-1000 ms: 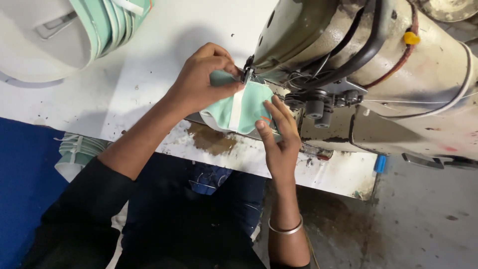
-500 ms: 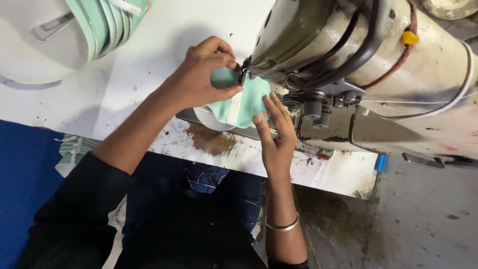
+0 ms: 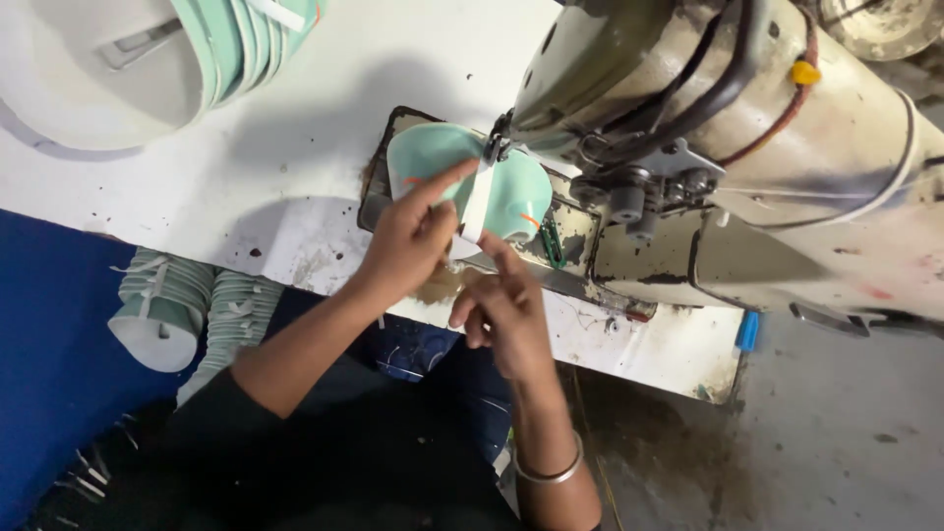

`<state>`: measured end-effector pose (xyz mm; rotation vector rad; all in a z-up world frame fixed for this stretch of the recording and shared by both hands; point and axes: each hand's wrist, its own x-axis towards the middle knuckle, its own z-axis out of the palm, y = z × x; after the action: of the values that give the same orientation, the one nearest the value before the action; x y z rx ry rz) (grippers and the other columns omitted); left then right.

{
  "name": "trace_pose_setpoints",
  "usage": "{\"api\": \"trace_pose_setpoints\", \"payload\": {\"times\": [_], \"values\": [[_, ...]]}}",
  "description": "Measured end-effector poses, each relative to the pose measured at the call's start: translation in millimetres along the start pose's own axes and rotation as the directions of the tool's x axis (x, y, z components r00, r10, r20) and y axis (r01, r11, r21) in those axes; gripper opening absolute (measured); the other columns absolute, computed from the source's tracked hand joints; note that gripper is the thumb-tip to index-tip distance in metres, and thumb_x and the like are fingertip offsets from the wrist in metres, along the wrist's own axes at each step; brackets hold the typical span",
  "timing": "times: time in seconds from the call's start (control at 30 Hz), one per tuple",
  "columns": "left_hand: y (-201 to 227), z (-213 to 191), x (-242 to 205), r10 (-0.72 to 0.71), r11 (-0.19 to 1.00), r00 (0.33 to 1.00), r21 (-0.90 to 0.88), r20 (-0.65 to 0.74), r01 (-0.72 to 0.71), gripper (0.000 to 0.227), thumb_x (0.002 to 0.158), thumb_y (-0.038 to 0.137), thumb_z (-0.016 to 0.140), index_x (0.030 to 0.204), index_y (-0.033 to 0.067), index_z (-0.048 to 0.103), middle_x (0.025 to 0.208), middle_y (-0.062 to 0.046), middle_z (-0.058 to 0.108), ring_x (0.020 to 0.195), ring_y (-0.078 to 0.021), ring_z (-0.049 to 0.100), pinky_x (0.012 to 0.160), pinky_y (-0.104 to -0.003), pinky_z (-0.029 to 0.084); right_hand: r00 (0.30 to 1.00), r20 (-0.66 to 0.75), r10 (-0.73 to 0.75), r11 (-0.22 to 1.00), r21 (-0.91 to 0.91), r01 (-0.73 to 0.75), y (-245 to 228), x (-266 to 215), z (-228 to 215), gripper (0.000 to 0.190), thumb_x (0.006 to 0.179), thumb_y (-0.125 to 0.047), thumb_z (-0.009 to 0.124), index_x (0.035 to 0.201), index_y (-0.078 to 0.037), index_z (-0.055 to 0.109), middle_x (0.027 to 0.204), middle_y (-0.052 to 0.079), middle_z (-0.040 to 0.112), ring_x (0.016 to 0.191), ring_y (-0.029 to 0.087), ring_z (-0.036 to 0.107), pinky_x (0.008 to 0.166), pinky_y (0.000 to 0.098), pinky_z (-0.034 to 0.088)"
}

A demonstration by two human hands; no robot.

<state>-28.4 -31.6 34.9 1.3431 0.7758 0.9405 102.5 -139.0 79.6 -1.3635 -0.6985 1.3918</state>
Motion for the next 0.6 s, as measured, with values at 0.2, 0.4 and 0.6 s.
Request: {"api": "trace_pose_setpoints", "payload": {"times": [0.2, 0.4, 0.6], "values": [[-12, -2, 3, -0.237, 0.909, 0.969, -0.337, 0.065, 0.245, 0.056, 0.097, 0.0, 0.052, 0.151, 0.0107, 0.064, 0.087, -0.002, 0.06, 0.055, -0.0016, 0.034, 0.046, -0.02, 0.032, 0.981, -0.098, -0.168, 0.939, -0.32, 0.129, 34, -3, 14, 0.068, 0.094, -0.011, 0.066, 0.154, 0.004, 0.037, 0.066, 0.005, 0.066, 0.053, 0.008, 0.06, 0.049, 0.0228, 0.046], [-8, 11, 10, -0.072, 0.965, 0.994, -0.257, -0.077, 0.05, 0.041, 0.096, 0.008, 0.072, 0.136, 0.0029, 0.065, 0.125, -0.002, 0.073, 0.093, 0.0025, 0.064, 0.077, -0.016, 0.053, 0.937, -0.164, -0.307, 0.876, -0.432, 0.212, 59, 11, 19, 0.063, 0.097, -0.012, 0.069, 0.149, 0.006, 0.039, 0.07, 0.005, 0.07, 0.059, 0.007, 0.064, 0.054, 0.0226, 0.05], [-9, 12, 10, -0.056, 0.98, 0.995, -0.195, -0.077, 0.04, 0.042, 0.096, 0.009, 0.074, 0.136, 0.0034, 0.066, 0.123, -0.006, 0.075, 0.093, -0.001, 0.067, 0.076, -0.018, 0.057, 0.929, -0.18, -0.324, 0.873, -0.436, 0.22, 44, 11, 19, 0.055, 0.096, -0.014, 0.07, 0.144, 0.003, 0.05, 0.073, 0.006, 0.072, 0.061, 0.008, 0.065, 0.054, 0.0238, 0.05]]}}
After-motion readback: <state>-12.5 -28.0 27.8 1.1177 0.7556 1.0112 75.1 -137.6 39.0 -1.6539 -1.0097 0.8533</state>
